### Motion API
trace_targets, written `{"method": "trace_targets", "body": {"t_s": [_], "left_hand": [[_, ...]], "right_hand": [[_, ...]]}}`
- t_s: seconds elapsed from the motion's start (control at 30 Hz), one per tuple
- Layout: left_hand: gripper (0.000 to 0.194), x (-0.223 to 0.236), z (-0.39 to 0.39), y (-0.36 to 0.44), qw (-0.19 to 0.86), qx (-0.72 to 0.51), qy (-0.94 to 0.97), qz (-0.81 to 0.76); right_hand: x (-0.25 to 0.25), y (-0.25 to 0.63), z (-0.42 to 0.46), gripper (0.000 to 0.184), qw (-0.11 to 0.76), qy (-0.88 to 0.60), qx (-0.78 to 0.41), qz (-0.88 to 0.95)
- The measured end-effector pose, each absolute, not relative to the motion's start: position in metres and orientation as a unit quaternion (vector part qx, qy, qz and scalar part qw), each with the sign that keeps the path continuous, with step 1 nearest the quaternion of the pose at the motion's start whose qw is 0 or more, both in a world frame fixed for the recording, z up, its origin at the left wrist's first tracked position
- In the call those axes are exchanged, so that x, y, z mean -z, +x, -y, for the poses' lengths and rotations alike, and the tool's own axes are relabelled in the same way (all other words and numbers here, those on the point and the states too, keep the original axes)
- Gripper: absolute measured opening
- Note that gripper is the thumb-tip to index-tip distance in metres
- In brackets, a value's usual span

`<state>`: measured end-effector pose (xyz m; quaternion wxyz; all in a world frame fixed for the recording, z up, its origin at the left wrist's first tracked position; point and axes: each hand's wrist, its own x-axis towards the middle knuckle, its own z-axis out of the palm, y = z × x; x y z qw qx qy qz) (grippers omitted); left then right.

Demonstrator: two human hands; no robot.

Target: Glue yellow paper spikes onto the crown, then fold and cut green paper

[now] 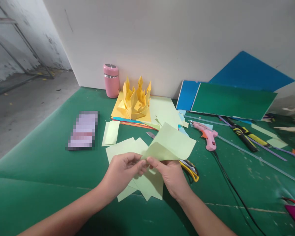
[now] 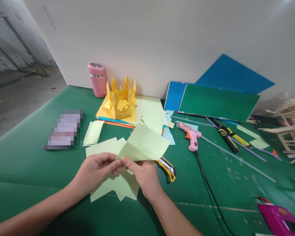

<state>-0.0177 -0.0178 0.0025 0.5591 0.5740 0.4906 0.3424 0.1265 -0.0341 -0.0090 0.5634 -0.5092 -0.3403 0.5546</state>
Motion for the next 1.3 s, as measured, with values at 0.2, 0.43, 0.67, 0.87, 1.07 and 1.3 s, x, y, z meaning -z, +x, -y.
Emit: {"method": "trace_targets", "body": {"t_s": [0.2,0.43,0.67,0.87,1.07,1.3], "left_hand": [[0.018,0.0009,0.0186,-0.0184,0.543,-0.343,0.576,-0.507],[0.020,-0.0011,0.0187,-0.0175,0.554,-0.342,0.548,-0.525],[0.024,-0.0005,0.0195,-0.0172,0.555,-0.353,0.543,-0.522],[0.025,0.0022,0.0200,-0.0167,0.562,-0.367,0.539,-0.509],[0.023,0.0014,0.0209,-0.0153,0.571,-0.384,0.524,-0.502],[0.023,-0.0026,0.0223,-0.0155,0.551,-0.387,0.543,-0.503]], "right_hand": [[0.0121,0.1268,0.0343,0.023,0.583,-0.523,-0.536,0.315],[0.0079,0.1254,0.0314,0.031,0.594,-0.523,-0.558,0.249],[0.0060,0.1243,0.0322,0.031,0.601,-0.514,-0.560,0.248],[0.0087,0.1251,0.0331,0.032,0.597,-0.523,-0.553,0.251],[0.0097,0.1248,0.0334,0.034,0.594,-0.526,-0.567,0.222],[0.0068,0.1250,0.0333,0.034,0.597,-0.521,-0.570,0.218]]}}
